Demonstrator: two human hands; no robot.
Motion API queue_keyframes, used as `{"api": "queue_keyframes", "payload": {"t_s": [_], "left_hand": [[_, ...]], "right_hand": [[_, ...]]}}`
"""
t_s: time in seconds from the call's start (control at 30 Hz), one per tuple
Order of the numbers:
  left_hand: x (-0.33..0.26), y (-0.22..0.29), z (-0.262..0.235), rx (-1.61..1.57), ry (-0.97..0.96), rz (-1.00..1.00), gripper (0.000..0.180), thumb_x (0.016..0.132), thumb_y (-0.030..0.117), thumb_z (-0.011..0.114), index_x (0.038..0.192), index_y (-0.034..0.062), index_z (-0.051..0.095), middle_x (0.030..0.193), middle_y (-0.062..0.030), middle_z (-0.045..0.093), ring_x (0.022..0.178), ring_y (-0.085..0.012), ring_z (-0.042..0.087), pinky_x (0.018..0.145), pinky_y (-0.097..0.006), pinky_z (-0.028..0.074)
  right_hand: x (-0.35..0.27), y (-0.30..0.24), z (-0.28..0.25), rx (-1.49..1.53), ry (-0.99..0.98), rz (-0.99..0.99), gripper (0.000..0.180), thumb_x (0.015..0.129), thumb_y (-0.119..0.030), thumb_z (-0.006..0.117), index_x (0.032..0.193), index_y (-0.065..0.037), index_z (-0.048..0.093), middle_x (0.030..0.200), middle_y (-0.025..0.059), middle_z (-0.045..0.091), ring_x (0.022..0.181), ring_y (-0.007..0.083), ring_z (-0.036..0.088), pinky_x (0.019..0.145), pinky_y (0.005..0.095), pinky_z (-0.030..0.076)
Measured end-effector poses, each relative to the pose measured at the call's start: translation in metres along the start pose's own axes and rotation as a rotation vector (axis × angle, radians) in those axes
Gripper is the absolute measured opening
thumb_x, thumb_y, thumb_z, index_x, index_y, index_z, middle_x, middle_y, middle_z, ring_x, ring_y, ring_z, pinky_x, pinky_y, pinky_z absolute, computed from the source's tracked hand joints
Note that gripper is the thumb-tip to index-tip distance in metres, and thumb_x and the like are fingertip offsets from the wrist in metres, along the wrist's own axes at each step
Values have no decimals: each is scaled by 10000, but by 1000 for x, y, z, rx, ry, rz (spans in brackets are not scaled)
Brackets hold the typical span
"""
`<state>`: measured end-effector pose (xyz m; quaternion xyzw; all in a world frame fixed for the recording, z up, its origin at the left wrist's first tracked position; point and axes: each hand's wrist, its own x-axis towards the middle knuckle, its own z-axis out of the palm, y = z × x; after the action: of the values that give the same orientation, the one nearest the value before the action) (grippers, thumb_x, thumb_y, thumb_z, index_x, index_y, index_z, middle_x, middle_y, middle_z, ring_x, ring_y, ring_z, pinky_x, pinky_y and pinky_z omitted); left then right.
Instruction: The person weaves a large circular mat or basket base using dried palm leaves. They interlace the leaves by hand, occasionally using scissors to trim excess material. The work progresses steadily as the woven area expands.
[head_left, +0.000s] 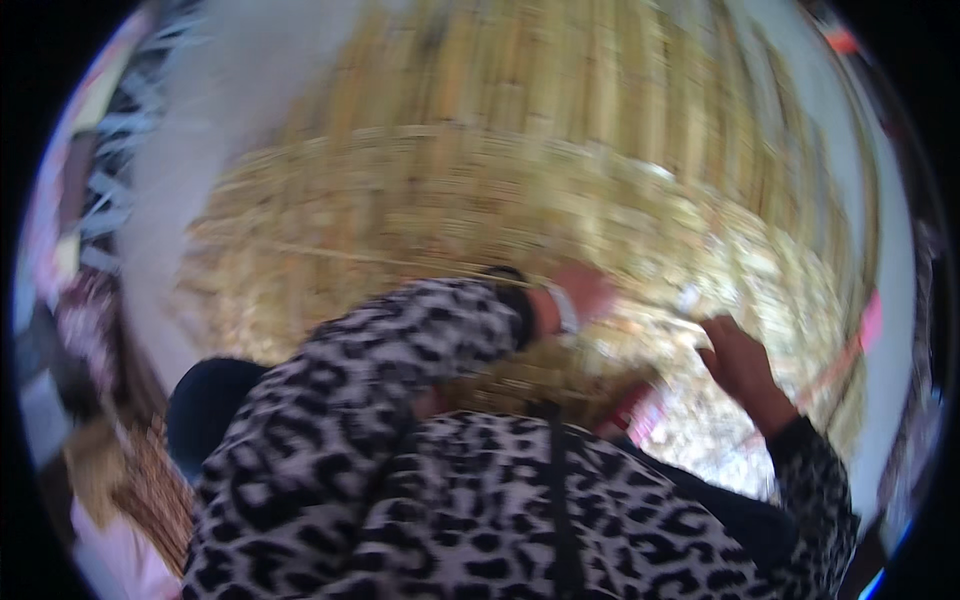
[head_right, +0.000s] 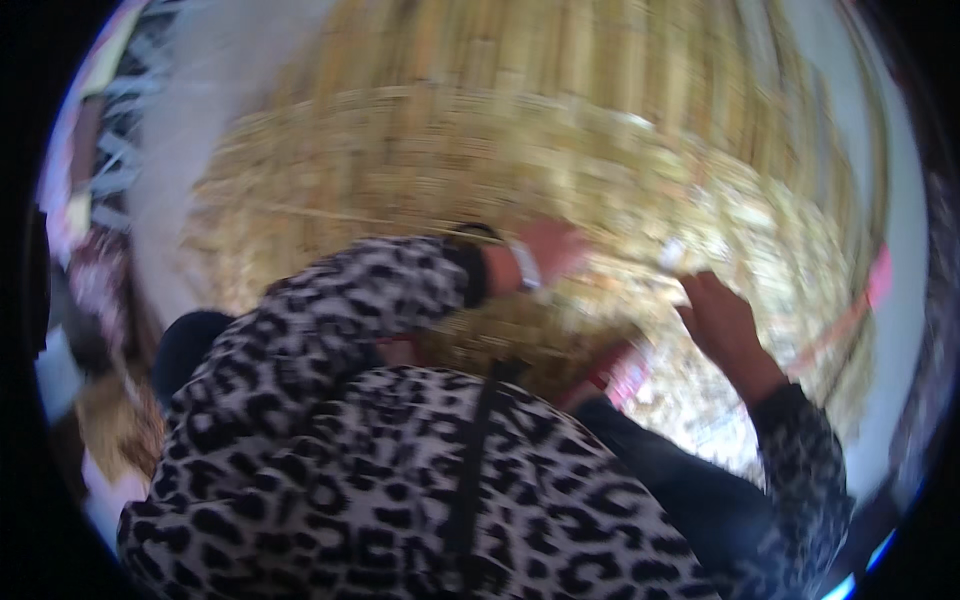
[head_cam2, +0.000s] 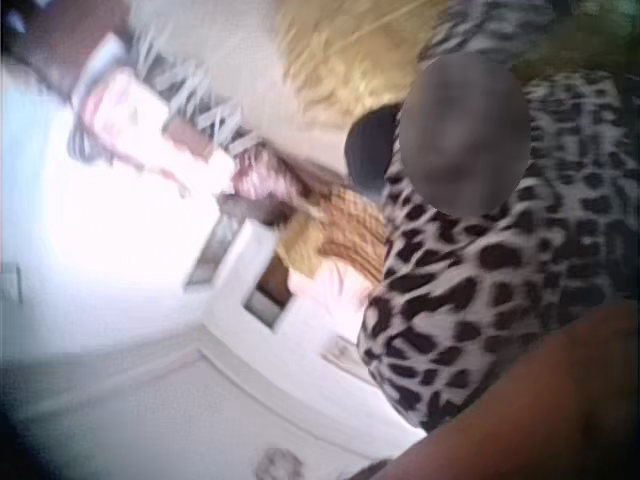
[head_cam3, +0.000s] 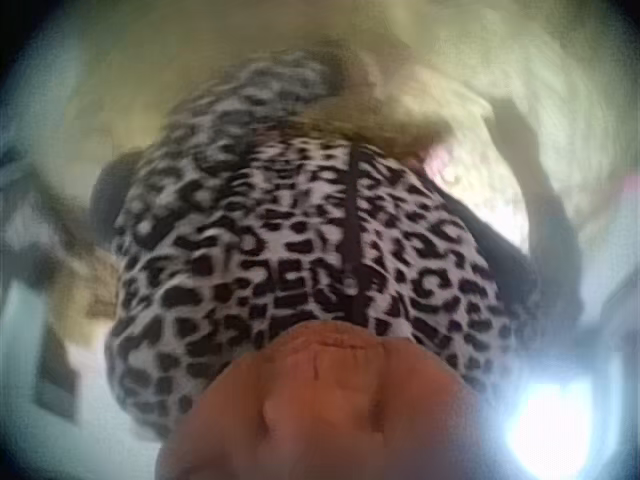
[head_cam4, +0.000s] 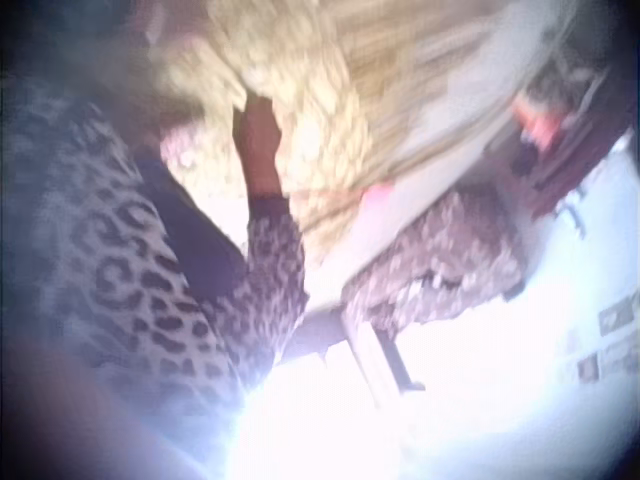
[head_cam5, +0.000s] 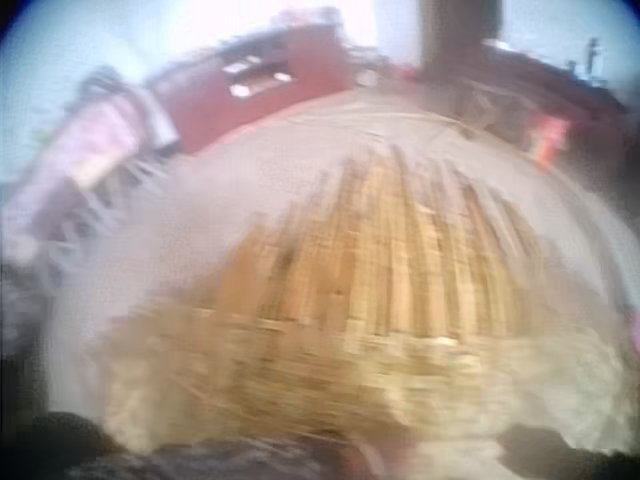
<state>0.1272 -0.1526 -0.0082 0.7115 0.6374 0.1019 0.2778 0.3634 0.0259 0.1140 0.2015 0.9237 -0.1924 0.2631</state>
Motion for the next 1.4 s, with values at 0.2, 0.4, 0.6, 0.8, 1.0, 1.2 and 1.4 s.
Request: {"api": "queue_keyframes", "payload": {"t_s": [0.2,0.4,0.6,0.8,1.0,1.2,1.4], "left_hand": [[22,26,-48,-64,180,3,186,868,192,534,956,40,593,823,-172,665,752,-361,691,597,-474,541],[8,-13,-139,173,20,-87,237,845,249,601,913,46,703,883,-179,707,822,-358,701,674,-469,556],[-144,-111,-298,381,-95,-128,350,859,433,614,891,94,698,862,-144,687,848,-375,645,711,-505,494],[-352,-116,-346,441,256,-605,315,908,454,576,933,173,716,841,-103,688,831,-332,651,710,-475,502],[-508,-117,-265,312,433,-927,331,920,404,620,974,94,724,797,-121,692,699,-301,659,671,-392,515],[-579,-137,-187,-43,461,-1254,317,921,396,636,1004,103,724,802,-112,708,731,-265,691,692,-363,530],[-572,-213,-158,-144,557,-1240,344,917,435,587,1006,134,727,875,-135,699,863,-362,648,780,-445,506]], "right_hand": [[47,-40,-17,-33,2,-56,315,909,-265,617,1171,-100,560,1122,162,619,872,387,641,729,464,519],[79,-47,-48,44,271,-186,157,937,-259,581,925,-106,617,766,154,656,716,380,635,634,472,489],[87,-71,-69,57,260,-200,120,905,-196,620,882,-81,638,781,162,651,720,373,633,623,451,478],[120,-124,-94,-66,240,-353,99,887,-155,633,857,-62,625,826,145,620,726,381,611,647,443,481],[162,-167,-106,-379,200,-451,144,908,-171,598,845,-46,564,811,160,606,718,395,607,634,469,491],[202,-148,-103,-496,169,-452,122,906,-173,586,874,-57,562,847,171,614,728,414,612,622,505,491],[230,-96,-145,-649,155,-175,86,893,-143,544,881,-61,565,854,186,622,765,421,616,669,506,492]]}}
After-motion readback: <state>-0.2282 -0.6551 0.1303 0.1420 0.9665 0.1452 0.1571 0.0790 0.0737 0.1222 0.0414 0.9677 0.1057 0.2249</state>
